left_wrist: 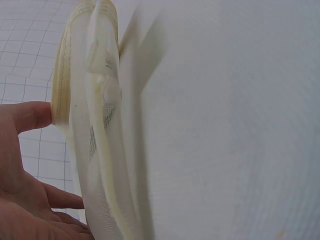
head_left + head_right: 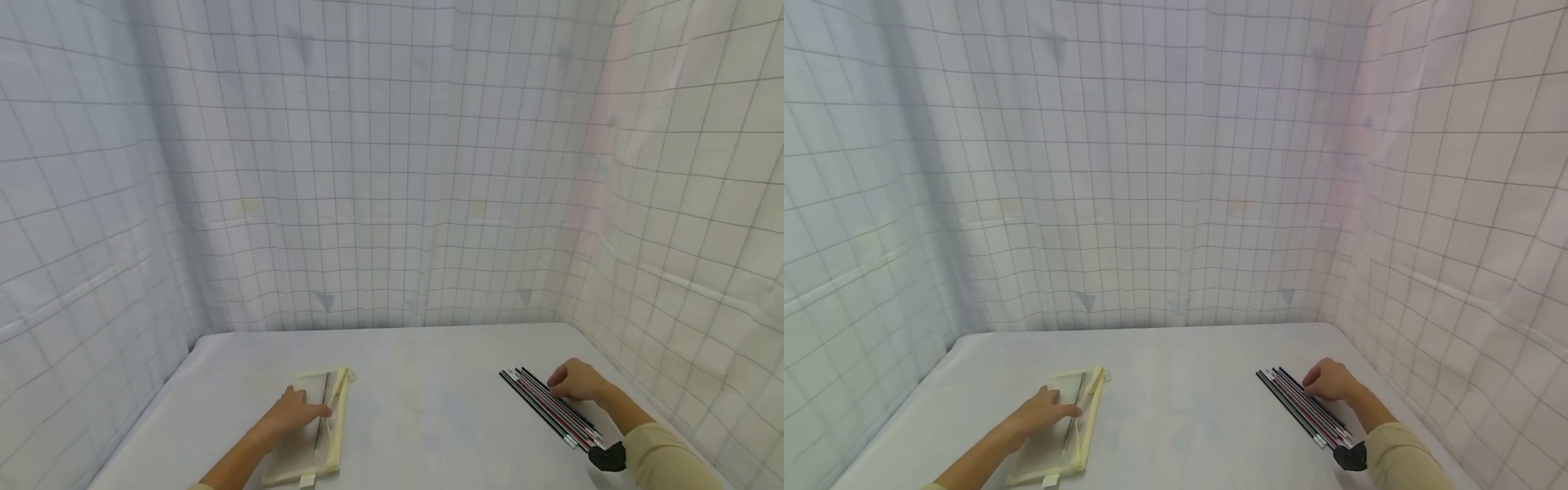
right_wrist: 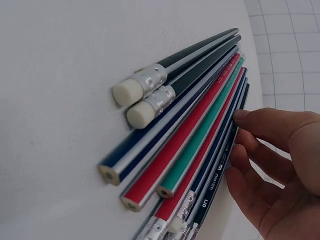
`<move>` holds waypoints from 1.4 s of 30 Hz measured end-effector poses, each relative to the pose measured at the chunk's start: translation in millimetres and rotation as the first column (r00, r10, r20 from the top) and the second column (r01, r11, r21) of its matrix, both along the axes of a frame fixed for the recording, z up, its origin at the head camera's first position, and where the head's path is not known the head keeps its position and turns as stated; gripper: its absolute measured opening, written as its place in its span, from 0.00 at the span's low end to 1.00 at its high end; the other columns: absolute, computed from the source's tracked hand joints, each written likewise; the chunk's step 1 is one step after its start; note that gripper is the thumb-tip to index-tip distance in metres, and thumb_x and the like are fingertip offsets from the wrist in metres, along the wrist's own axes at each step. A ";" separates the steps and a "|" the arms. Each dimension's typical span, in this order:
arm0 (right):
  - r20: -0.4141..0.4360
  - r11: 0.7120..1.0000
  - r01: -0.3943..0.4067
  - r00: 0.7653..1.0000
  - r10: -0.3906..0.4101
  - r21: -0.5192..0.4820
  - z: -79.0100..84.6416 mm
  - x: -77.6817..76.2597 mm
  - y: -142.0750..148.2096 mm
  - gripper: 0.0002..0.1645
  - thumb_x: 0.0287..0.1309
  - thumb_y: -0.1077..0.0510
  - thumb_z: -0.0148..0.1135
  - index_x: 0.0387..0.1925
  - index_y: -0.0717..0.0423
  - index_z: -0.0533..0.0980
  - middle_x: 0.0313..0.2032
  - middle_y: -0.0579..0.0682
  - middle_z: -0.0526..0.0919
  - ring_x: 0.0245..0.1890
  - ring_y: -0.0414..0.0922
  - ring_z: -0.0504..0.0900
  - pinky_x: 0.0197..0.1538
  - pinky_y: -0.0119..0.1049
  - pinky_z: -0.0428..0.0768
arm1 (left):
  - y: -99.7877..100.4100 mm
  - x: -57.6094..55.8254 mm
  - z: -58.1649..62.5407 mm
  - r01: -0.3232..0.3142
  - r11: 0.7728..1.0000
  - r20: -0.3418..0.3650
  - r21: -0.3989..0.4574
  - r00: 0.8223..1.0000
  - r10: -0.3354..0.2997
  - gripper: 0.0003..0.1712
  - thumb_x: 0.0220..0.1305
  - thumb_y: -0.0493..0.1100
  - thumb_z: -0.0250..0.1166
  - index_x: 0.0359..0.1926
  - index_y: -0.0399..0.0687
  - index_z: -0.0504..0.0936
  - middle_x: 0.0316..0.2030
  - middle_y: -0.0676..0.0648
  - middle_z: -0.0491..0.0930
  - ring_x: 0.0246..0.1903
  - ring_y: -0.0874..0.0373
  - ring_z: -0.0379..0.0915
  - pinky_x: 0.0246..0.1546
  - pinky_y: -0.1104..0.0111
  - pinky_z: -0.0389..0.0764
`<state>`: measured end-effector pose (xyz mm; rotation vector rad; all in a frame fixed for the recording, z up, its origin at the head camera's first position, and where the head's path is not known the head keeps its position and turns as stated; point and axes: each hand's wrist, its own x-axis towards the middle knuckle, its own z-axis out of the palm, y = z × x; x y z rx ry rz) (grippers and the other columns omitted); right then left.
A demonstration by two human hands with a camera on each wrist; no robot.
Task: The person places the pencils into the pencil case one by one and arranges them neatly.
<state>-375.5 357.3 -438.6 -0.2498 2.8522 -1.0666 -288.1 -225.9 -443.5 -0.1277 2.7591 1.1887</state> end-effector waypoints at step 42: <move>-0.089 0.981 0.006 0.996 0.011 0.193 -5.3 -10.6 -3.0 0.05 0.55 0.68 0.68 0.35 0.66 0.84 0.30 0.51 0.83 0.28 0.46 0.80 0.30 0.41 0.83 | -3.3 -3.7 4.1 0.039 0.999 0.003 -0.003 0.999 -0.039 0.58 0.62 0.58 0.69 0.69 0.12 0.56 0.71 0.13 0.39 0.71 0.16 0.37 0.67 0.28 0.49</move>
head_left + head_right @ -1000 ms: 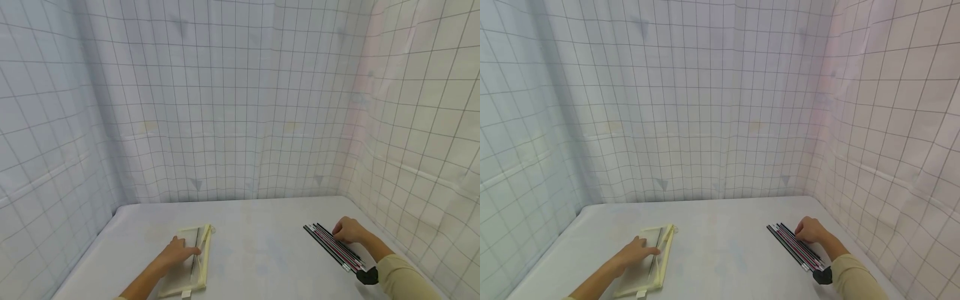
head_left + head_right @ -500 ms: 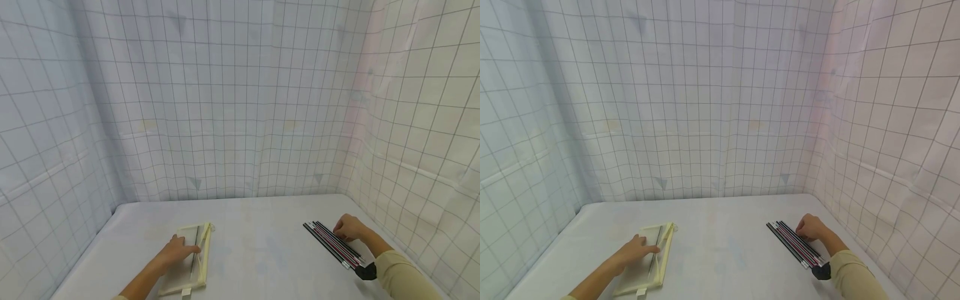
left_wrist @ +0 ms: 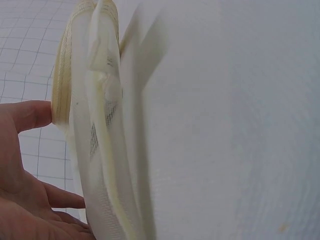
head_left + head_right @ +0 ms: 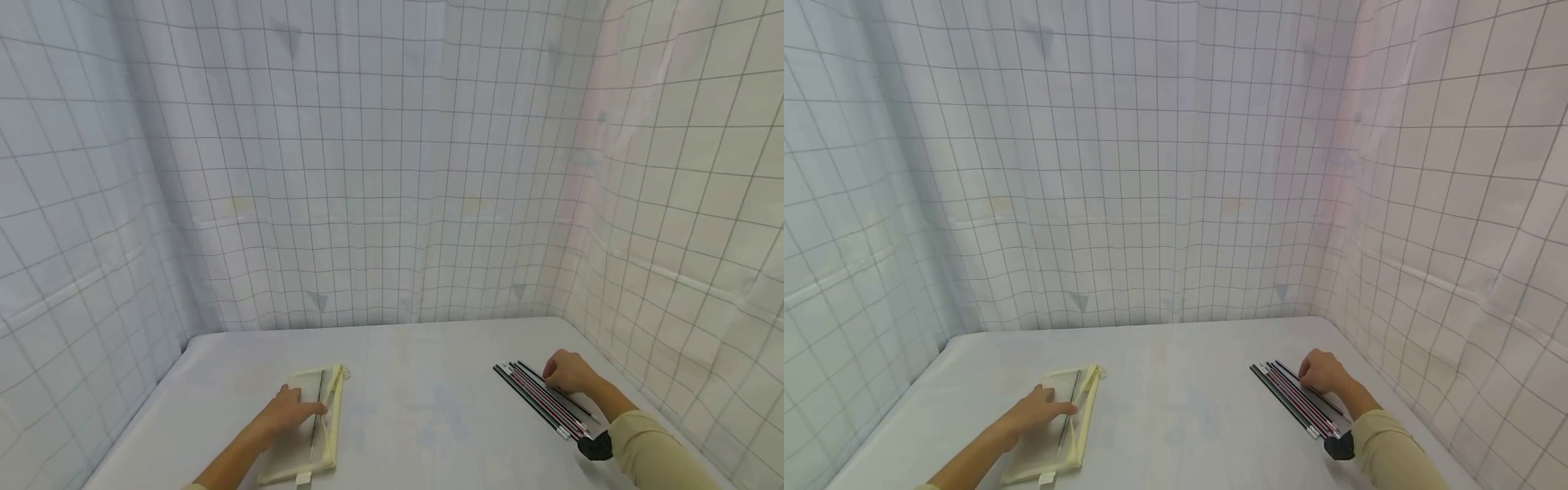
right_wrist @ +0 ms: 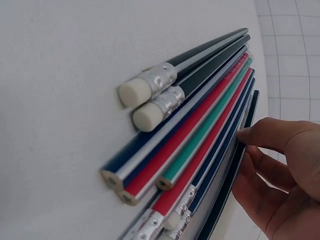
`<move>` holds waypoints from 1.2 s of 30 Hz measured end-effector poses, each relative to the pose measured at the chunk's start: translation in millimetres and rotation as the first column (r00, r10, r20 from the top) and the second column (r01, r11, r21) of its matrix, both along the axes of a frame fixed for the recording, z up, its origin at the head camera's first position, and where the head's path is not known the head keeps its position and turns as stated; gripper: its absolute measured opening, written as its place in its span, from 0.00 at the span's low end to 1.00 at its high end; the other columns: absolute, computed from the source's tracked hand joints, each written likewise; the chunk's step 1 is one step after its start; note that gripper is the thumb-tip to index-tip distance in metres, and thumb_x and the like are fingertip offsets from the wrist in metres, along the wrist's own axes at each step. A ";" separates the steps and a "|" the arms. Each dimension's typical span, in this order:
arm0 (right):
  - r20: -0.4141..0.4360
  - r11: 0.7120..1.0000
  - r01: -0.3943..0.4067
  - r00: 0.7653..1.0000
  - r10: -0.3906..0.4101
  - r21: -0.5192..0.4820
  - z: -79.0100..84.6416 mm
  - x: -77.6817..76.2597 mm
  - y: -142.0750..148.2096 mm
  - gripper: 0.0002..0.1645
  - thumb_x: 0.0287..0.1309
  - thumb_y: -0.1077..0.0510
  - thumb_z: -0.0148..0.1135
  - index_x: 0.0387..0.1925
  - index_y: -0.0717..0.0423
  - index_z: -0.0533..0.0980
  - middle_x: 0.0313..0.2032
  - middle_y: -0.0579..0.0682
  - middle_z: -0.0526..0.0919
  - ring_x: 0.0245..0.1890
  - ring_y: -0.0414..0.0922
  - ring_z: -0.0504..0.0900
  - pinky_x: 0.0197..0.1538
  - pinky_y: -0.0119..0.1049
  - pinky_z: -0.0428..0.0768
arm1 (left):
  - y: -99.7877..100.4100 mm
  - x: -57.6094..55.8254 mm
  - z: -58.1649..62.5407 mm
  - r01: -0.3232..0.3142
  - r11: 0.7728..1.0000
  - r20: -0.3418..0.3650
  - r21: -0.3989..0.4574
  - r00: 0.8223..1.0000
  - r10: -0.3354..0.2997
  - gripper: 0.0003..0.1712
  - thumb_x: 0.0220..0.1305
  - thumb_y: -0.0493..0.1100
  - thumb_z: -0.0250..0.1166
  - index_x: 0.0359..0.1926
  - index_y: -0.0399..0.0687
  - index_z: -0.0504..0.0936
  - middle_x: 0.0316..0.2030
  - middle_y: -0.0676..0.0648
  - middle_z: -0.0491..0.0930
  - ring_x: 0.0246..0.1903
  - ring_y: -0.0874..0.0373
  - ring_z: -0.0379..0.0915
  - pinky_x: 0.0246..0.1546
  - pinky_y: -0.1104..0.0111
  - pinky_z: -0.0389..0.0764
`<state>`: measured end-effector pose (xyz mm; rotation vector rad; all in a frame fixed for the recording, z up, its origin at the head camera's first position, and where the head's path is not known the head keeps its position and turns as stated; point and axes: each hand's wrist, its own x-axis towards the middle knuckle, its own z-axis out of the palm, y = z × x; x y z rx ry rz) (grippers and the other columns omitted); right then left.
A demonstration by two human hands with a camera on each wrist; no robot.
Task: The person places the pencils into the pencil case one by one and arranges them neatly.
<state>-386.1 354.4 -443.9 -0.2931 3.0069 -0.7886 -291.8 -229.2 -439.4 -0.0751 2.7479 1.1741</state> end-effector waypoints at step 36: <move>0.165 0.912 0.088 0.986 -0.022 -0.402 28.3 -1.1 -29.4 0.17 0.64 0.65 0.65 0.50 0.74 0.80 0.40 0.56 0.85 0.37 0.50 0.84 0.40 0.44 0.87 | 0.0 -1.1 0.4 -0.012 1.000 0.024 0.015 1.000 0.012 0.57 0.62 0.58 0.69 0.69 0.13 0.56 0.72 0.13 0.38 0.71 0.17 0.38 0.67 0.29 0.49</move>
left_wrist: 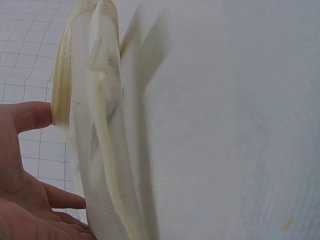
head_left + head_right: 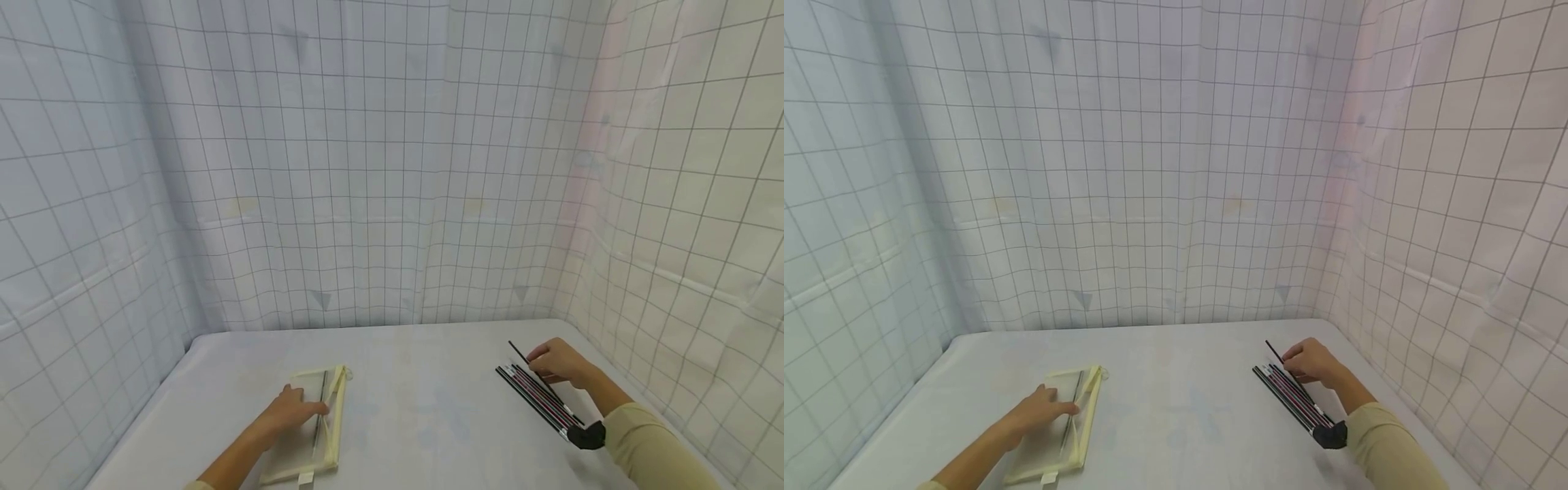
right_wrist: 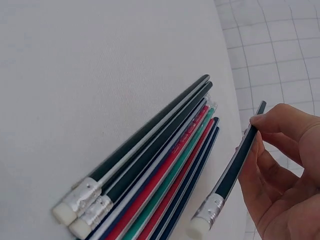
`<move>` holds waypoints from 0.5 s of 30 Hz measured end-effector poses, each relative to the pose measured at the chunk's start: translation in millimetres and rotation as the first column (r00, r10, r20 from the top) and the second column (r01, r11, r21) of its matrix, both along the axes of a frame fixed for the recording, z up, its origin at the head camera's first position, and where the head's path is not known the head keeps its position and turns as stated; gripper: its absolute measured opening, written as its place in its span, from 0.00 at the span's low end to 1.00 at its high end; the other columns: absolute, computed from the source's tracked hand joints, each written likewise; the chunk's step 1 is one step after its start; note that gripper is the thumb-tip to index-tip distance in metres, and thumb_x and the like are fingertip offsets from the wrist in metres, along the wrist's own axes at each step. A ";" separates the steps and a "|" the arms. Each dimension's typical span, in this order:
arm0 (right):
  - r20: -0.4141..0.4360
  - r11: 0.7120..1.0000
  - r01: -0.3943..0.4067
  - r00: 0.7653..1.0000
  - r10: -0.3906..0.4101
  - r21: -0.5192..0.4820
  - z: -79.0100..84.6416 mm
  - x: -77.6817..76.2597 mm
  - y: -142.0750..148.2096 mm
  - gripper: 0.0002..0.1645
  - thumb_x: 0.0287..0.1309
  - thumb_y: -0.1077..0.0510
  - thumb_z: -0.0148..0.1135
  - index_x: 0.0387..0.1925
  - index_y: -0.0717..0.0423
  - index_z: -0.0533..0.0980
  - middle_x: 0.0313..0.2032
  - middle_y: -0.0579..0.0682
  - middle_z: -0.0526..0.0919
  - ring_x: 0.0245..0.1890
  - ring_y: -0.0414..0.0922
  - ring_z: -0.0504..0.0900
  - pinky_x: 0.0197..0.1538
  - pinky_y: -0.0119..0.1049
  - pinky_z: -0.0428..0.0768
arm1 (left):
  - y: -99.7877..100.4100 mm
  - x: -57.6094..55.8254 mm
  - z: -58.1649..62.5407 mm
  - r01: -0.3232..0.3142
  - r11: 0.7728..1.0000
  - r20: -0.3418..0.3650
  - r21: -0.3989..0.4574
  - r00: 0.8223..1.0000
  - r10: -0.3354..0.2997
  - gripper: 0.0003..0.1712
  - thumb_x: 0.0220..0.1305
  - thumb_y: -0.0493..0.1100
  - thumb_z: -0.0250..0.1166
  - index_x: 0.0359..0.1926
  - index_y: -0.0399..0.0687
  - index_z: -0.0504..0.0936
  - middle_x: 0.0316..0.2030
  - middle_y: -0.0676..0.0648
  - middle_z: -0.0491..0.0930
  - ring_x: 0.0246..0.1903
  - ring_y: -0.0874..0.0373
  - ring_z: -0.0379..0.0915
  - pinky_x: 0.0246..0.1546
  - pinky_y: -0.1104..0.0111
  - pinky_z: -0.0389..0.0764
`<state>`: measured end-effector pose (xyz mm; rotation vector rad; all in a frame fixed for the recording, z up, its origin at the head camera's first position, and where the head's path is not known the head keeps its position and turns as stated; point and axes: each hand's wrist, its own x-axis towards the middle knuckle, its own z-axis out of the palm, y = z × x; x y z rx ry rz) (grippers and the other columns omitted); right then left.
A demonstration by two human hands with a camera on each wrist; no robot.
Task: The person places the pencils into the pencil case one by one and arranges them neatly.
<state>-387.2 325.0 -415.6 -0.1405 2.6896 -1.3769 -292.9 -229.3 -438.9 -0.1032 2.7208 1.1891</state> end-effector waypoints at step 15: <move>0.046 0.995 0.009 0.999 -0.004 -0.104 0.4 -0.9 -26.1 0.17 0.64 0.64 0.68 0.51 0.73 0.81 0.38 0.54 0.85 0.32 0.47 0.83 0.37 0.39 0.85 | -1.4 -3.7 -3.1 -0.003 1.000 0.007 -0.009 1.000 0.003 0.57 0.61 0.58 0.69 0.70 0.14 0.57 0.72 0.14 0.38 0.71 0.17 0.37 0.67 0.29 0.49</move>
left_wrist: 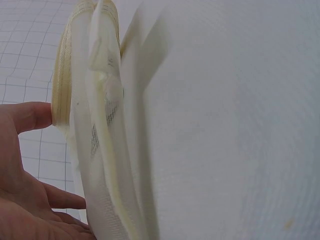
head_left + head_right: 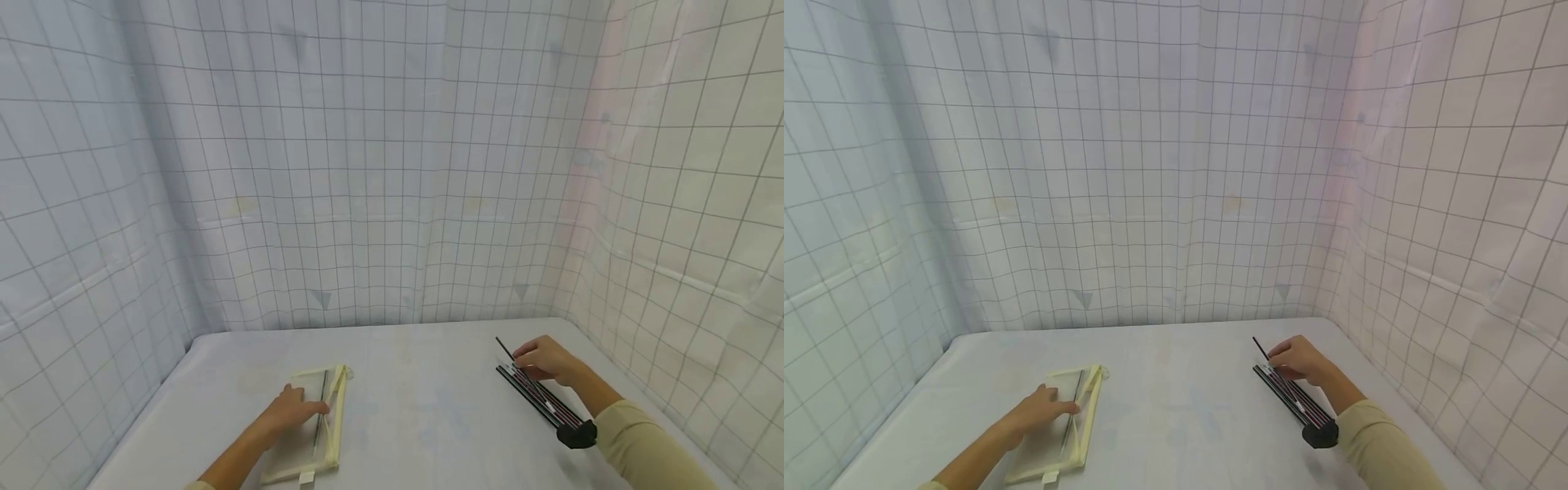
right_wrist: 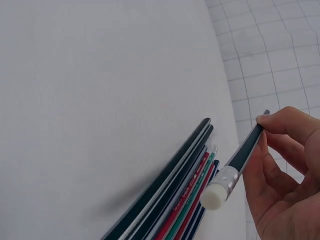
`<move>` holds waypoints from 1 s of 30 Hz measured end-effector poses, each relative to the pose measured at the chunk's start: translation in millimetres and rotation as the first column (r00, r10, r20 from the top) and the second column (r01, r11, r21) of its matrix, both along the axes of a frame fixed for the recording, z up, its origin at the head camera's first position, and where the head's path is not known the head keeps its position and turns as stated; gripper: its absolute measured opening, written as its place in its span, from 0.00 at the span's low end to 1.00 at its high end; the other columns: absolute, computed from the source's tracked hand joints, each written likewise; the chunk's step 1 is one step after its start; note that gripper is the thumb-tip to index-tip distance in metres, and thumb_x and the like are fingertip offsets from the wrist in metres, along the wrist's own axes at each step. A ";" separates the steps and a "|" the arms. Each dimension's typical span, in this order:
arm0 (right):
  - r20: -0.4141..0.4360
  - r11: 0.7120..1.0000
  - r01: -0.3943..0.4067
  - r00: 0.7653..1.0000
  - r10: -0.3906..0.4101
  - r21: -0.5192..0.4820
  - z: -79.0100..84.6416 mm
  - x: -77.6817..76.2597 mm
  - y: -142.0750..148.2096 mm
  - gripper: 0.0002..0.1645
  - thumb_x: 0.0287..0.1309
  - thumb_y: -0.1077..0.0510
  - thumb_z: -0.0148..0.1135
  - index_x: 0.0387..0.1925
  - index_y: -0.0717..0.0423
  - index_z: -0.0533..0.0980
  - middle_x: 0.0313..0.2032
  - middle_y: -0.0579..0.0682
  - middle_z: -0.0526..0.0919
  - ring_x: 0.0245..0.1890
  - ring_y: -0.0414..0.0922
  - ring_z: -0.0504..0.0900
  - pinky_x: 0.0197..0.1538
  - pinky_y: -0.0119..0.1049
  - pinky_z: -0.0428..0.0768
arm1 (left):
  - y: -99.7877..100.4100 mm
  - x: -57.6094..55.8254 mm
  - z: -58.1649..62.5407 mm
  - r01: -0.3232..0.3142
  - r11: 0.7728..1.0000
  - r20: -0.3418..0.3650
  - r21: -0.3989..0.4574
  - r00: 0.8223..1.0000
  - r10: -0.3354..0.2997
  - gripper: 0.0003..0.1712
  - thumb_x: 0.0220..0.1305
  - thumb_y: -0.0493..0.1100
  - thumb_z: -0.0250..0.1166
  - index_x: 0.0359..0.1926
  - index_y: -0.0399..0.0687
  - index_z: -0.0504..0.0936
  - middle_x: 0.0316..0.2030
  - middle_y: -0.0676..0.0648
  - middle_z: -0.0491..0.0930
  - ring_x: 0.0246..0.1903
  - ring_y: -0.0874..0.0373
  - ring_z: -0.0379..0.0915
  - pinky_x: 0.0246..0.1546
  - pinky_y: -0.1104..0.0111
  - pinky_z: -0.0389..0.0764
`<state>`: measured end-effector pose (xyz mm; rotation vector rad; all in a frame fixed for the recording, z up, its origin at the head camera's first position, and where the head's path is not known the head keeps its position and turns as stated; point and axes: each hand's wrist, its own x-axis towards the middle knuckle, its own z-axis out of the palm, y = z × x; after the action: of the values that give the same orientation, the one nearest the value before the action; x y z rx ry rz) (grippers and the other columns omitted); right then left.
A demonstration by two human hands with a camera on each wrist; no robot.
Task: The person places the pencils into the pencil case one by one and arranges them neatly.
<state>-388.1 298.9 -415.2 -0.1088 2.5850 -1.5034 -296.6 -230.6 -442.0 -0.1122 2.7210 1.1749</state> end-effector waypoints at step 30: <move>0.069 0.981 -0.028 0.997 0.042 -0.193 -2.2 2.2 -64.0 0.19 0.62 0.66 0.69 0.53 0.73 0.80 0.36 0.55 0.85 0.29 0.42 0.82 0.36 0.36 0.86 | 0.6 0.5 4.3 0.011 1.000 0.003 -0.003 1.000 -0.011 0.57 0.60 0.58 0.69 0.69 0.13 0.58 0.72 0.13 0.40 0.71 0.17 0.39 0.67 0.30 0.51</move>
<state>-385.8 235.0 -417.4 -0.1180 2.3647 -1.7073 -296.1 -230.0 -437.7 -0.0990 2.7174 1.1663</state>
